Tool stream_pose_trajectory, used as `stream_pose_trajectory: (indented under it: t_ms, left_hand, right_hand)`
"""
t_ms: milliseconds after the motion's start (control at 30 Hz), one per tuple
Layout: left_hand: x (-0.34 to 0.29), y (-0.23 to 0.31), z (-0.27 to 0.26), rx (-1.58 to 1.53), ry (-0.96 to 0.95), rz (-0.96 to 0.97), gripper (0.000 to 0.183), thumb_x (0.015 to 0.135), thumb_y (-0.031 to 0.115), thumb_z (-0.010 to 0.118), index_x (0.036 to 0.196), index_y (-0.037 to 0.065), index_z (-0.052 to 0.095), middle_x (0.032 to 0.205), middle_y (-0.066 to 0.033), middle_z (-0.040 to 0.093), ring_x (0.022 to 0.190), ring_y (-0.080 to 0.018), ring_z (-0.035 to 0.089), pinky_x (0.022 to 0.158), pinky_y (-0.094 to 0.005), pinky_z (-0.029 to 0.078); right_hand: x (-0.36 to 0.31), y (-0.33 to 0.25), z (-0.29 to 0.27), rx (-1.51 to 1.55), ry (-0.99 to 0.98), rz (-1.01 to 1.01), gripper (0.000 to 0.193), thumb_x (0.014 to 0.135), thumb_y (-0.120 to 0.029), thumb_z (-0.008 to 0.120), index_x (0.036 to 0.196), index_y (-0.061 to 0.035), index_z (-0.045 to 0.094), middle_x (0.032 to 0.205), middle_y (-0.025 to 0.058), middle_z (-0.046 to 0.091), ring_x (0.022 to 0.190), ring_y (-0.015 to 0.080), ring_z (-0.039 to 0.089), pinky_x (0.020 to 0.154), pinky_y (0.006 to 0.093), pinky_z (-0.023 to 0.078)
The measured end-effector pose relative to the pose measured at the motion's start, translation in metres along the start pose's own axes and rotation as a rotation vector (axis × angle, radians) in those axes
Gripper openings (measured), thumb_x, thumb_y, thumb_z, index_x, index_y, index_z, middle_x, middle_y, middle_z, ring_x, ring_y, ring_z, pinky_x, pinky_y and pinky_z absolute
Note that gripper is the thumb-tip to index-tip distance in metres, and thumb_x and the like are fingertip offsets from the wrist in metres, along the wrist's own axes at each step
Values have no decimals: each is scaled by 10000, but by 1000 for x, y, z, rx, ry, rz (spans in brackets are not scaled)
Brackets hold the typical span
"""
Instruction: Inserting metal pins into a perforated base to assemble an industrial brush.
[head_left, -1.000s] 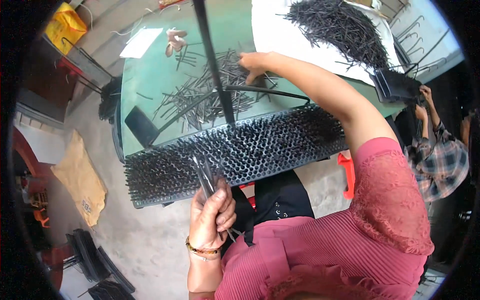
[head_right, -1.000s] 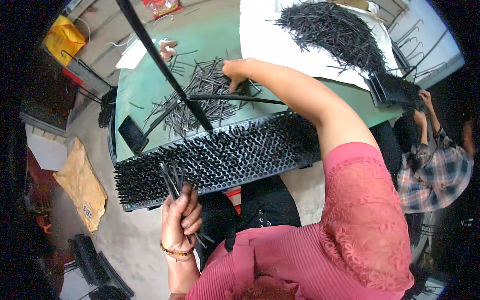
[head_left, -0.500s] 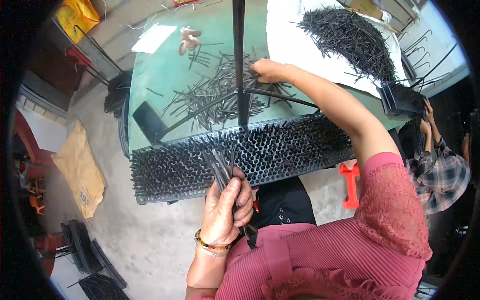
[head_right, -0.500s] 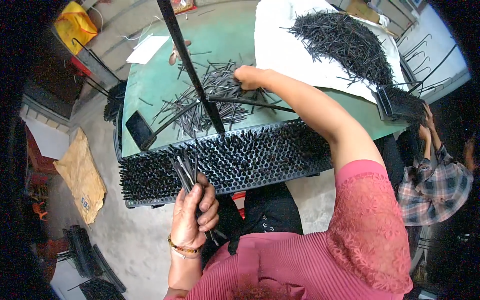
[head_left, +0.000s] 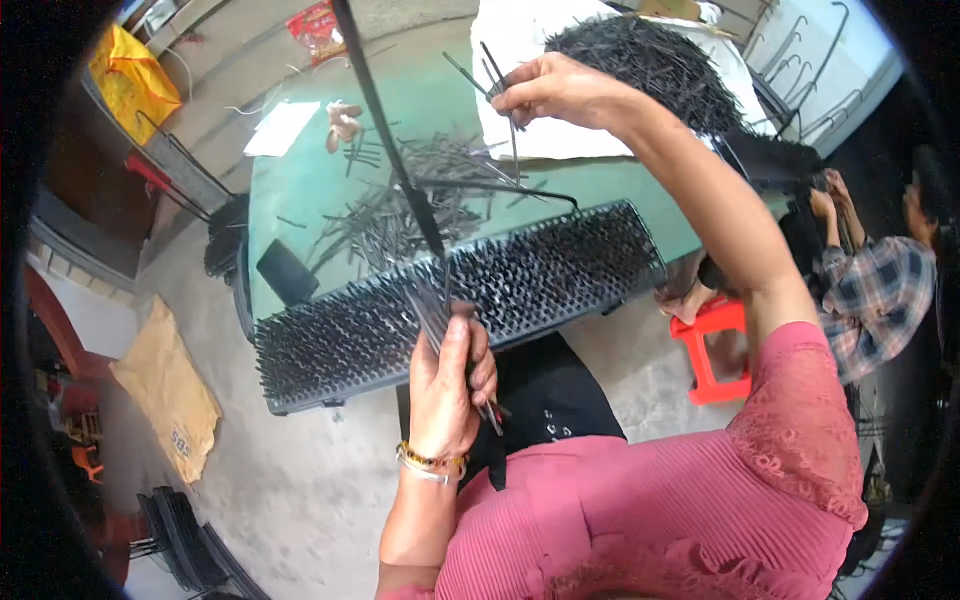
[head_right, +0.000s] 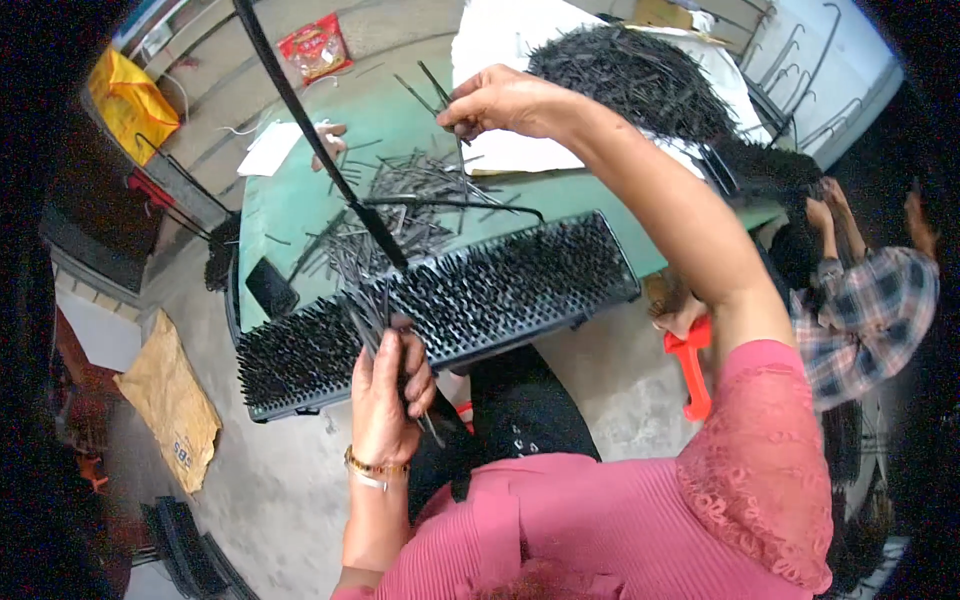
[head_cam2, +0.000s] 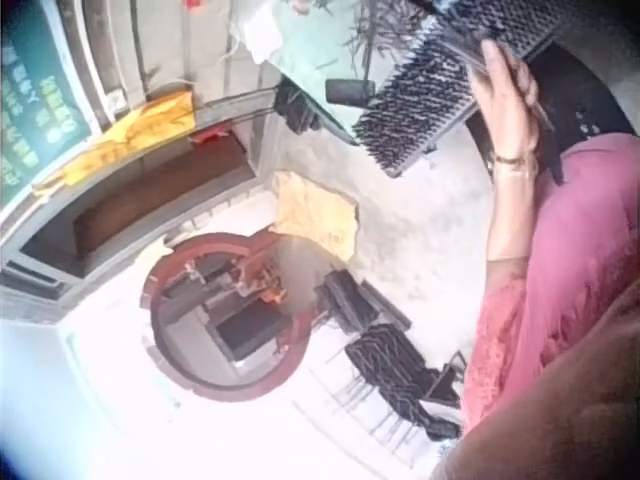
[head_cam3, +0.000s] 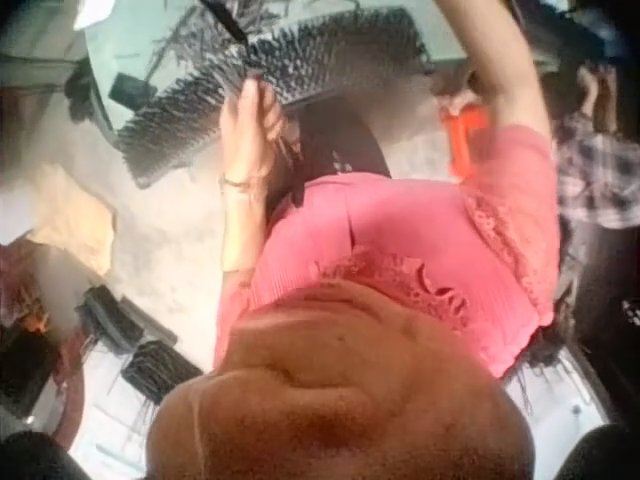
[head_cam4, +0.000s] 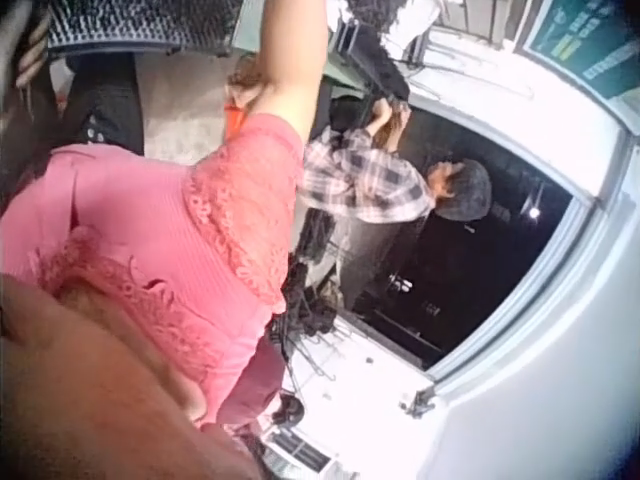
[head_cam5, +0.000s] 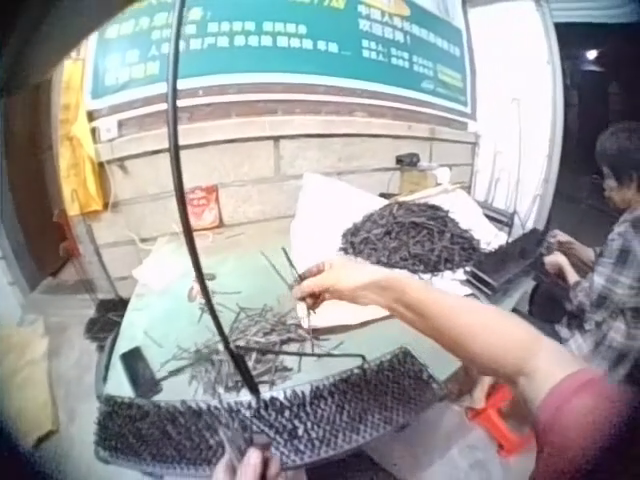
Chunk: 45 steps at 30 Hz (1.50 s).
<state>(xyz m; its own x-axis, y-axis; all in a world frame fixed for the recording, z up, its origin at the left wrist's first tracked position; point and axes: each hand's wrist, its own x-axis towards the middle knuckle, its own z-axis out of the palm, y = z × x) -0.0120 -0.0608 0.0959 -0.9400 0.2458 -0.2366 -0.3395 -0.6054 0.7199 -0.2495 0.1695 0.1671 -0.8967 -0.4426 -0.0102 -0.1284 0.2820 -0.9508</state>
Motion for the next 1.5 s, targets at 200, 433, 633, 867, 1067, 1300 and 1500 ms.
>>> stream_pose_trajectory:
  t_ms: [200,433,633,867,1067,1300,1500]
  left_hand:
    - [18,-50,22,112,40,19,344,894,348,594,1053,75,456,682,53,395,504,-31,331,416,-178,252]
    - [8,-110,11,164,230,-223,298,868,306,614,997,57,514,791,-13,562,566,-65,499,419,-191,349]
    - [-3,-126,-2,-6,290,-269,276,911,371,529,997,109,523,816,-6,537,638,-100,536,469,-203,413]
    - [-19,-147,-31,195,130,-340,287,925,350,529,848,74,508,672,-11,519,503,-93,476,412,-222,369]
    - [-23,-167,-59,346,88,-464,269,911,326,564,809,79,536,659,1,539,507,-71,452,415,-214,340]
    - [-29,-157,-46,343,45,-364,210,920,253,561,813,92,478,660,19,493,538,-85,452,465,-230,374]
    - [-35,-144,-36,277,69,-416,166,938,228,527,913,82,454,689,3,454,576,-108,474,502,-260,423]
  right_hand:
    - [-140,6,88,134,-158,276,224,779,-124,682,924,46,662,756,56,663,622,97,604,597,226,482]
    - [-222,75,175,-2,17,284,218,801,-117,619,912,68,591,784,55,629,674,77,583,593,238,481]
    - [-250,59,193,344,108,285,404,854,-72,588,1217,87,509,794,55,627,693,65,576,629,223,466]
    - [-289,84,206,890,125,422,338,857,-97,616,1159,50,577,891,84,650,737,111,598,686,220,490]
    - [-309,155,184,127,348,345,294,800,-200,688,1031,-20,663,865,79,630,616,119,567,546,249,465]
    - [-322,159,199,-349,15,49,221,763,-184,688,949,-66,672,1067,159,521,1010,327,545,840,371,450]
    - [-323,162,183,-427,39,-43,154,789,-140,657,882,-22,621,1054,146,526,922,291,563,762,358,468]
